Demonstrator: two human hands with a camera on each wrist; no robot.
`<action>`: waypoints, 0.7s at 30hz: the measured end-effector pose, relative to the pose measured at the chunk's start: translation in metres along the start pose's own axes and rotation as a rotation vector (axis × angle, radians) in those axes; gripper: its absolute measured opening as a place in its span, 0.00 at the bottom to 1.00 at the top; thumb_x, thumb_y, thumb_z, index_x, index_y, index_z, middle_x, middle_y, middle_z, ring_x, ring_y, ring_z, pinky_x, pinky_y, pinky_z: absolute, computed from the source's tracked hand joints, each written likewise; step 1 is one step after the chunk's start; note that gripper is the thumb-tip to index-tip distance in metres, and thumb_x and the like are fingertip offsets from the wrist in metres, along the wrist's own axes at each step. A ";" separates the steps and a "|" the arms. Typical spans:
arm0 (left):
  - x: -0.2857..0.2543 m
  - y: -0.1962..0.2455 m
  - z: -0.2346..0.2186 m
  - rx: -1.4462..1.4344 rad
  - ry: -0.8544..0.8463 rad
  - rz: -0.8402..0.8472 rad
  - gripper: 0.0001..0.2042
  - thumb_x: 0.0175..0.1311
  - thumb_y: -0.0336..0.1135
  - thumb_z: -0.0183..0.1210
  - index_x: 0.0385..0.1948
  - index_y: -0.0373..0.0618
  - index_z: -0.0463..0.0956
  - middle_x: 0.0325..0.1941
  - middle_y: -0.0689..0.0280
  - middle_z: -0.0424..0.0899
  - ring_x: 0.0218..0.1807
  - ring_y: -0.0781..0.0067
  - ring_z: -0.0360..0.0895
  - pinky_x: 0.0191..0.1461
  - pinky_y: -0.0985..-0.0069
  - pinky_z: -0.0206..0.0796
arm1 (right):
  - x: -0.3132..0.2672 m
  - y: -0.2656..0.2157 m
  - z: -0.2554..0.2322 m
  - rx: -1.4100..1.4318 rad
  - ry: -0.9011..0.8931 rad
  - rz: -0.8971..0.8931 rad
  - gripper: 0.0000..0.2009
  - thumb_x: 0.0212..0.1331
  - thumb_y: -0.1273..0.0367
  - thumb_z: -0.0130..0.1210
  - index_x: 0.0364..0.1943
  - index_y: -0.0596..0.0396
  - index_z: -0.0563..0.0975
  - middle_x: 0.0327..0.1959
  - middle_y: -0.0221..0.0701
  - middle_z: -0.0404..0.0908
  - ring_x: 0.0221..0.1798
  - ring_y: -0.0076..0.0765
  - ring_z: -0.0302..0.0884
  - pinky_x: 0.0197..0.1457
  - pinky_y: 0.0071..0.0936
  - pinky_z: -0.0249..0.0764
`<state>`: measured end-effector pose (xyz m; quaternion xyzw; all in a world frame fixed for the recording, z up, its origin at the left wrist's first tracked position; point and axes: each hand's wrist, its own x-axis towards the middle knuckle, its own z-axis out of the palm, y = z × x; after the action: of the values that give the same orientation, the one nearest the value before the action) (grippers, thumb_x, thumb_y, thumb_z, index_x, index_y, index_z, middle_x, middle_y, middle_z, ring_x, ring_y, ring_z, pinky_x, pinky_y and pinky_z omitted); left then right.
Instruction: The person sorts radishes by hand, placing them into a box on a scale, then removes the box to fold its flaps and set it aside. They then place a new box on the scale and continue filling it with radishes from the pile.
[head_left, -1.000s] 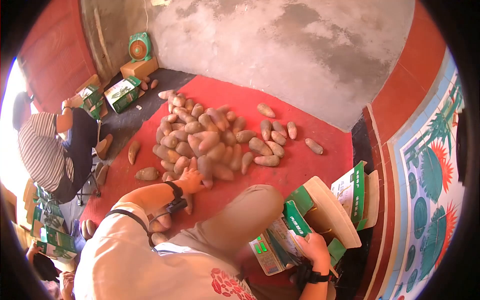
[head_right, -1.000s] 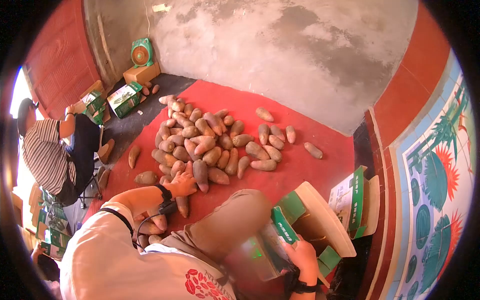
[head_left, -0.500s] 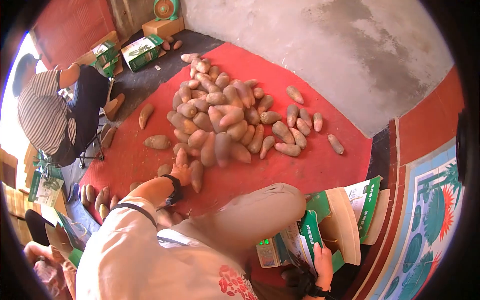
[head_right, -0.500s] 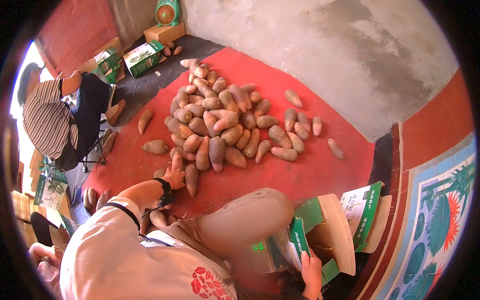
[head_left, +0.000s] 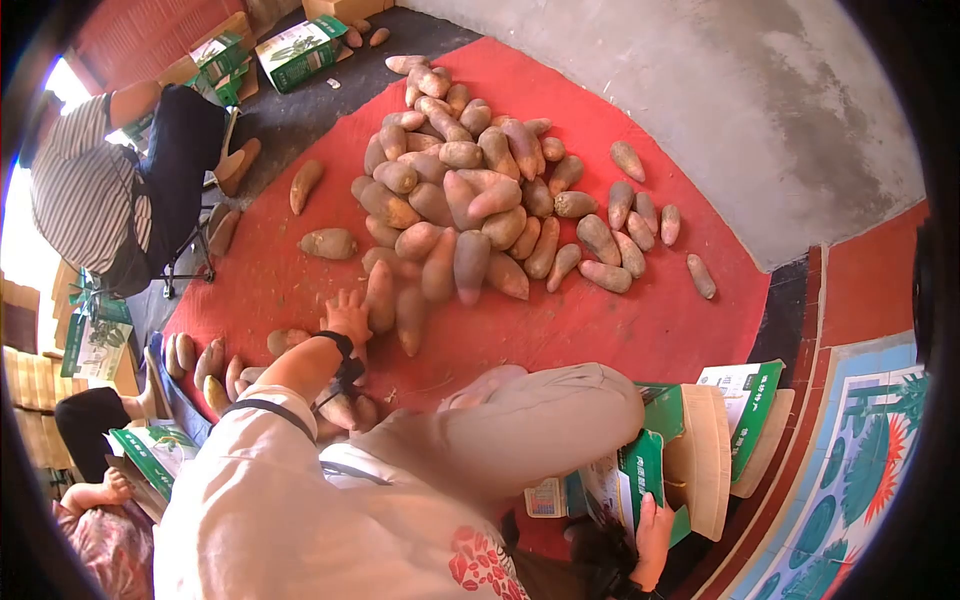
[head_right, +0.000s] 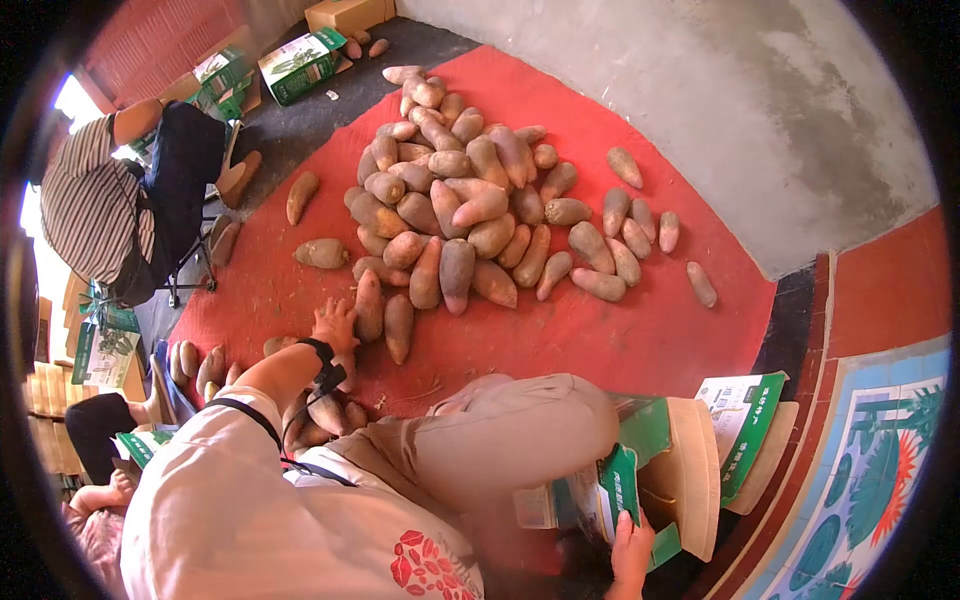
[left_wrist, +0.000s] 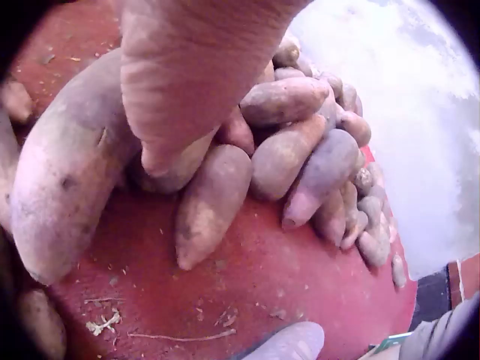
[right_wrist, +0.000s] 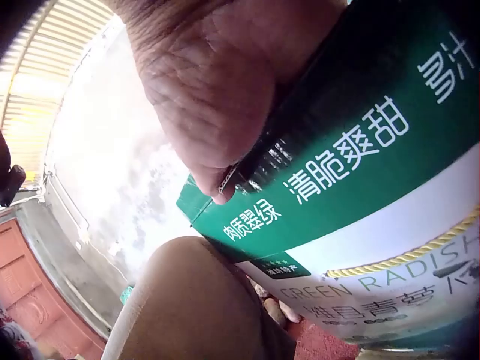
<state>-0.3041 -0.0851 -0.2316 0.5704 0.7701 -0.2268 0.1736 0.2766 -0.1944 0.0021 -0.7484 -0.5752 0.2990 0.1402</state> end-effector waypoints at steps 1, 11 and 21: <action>0.004 -0.005 -0.002 -0.028 -0.026 -0.019 0.36 0.53 0.51 0.66 0.64 0.54 0.63 0.70 0.63 0.58 0.73 0.51 0.50 0.68 0.44 0.52 | 0.000 0.001 -0.001 -0.012 -0.003 0.007 0.16 0.66 0.65 0.45 0.45 0.66 0.76 0.35 0.48 0.80 0.38 0.49 0.78 0.47 0.37 0.71; 0.029 -0.021 -0.012 -0.070 -0.153 -0.050 0.38 0.50 0.53 0.68 0.64 0.53 0.63 0.66 0.55 0.63 0.68 0.51 0.62 0.67 0.57 0.60 | 0.000 -0.002 -0.001 -0.032 -0.011 0.072 0.18 0.66 0.65 0.45 0.47 0.68 0.76 0.37 0.48 0.81 0.40 0.44 0.78 0.48 0.35 0.71; 0.072 -0.002 -0.014 -0.186 0.230 0.118 0.33 0.56 0.40 0.62 0.65 0.50 0.61 0.70 0.60 0.58 0.73 0.57 0.54 0.70 0.53 0.55 | 0.001 0.000 -0.002 0.032 -0.023 0.185 0.17 0.66 0.65 0.46 0.48 0.69 0.75 0.37 0.43 0.81 0.40 0.37 0.77 0.50 0.32 0.70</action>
<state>-0.3271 -0.0201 -0.2573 0.6184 0.7676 -0.0773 0.1495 0.2778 -0.1929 0.0037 -0.7927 -0.5001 0.3282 0.1173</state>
